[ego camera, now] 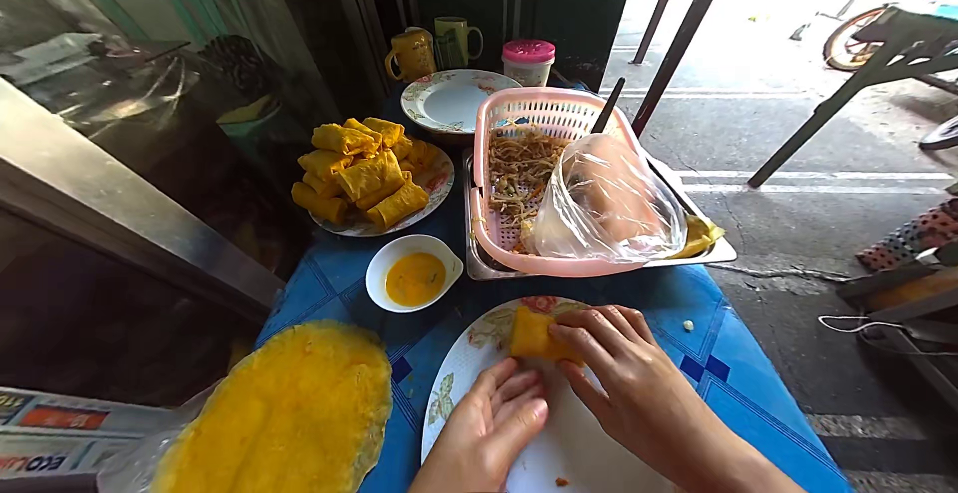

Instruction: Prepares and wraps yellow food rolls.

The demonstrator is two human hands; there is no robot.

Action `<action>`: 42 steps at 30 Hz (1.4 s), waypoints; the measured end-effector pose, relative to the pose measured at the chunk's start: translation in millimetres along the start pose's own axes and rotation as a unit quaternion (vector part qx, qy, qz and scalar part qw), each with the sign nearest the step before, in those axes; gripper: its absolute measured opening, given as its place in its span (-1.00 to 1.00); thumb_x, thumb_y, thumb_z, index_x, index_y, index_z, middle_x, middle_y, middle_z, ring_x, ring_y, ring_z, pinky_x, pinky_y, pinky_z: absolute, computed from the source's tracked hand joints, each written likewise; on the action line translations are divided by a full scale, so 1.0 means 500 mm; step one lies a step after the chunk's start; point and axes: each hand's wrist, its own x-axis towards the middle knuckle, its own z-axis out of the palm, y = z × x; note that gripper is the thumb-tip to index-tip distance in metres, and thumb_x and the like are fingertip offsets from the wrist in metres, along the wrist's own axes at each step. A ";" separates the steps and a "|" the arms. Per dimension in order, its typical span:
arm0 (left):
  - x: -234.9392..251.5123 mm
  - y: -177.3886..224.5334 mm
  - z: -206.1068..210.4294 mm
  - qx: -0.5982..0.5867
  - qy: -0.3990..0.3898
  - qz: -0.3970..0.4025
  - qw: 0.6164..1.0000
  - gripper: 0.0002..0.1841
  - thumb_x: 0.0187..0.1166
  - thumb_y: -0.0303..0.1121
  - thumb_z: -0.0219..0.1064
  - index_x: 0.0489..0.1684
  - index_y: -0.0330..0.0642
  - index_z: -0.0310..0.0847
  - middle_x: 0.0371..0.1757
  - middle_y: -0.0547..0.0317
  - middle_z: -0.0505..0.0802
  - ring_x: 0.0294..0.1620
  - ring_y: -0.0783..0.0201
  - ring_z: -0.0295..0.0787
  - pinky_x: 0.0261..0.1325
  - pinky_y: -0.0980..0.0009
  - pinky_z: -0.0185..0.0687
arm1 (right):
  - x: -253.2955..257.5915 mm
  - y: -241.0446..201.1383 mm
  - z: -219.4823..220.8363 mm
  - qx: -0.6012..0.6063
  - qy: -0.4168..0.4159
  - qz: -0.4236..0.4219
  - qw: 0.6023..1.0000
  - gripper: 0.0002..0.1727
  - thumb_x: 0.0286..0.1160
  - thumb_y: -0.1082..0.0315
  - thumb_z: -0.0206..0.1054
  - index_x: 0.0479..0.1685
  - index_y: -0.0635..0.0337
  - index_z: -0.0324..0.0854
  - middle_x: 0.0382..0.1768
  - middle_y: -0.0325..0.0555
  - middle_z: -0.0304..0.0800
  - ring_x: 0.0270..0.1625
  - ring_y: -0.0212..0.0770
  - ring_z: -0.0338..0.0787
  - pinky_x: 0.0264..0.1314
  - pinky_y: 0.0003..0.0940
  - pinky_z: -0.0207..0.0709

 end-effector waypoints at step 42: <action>-0.081 0.007 -0.088 -0.297 0.002 0.143 0.944 -0.75 0.79 -0.52 0.08 0.33 -0.37 0.39 0.23 -0.20 0.82 0.16 0.03 0.88 0.33 0.18 0.77 | 0.332 0.170 -0.011 0.127 -0.236 0.258 0.928 -0.64 0.75 0.33 0.17 0.29 0.41 0.63 0.22 0.31 0.74 0.32 0.19 0.71 0.48 0.18 0.45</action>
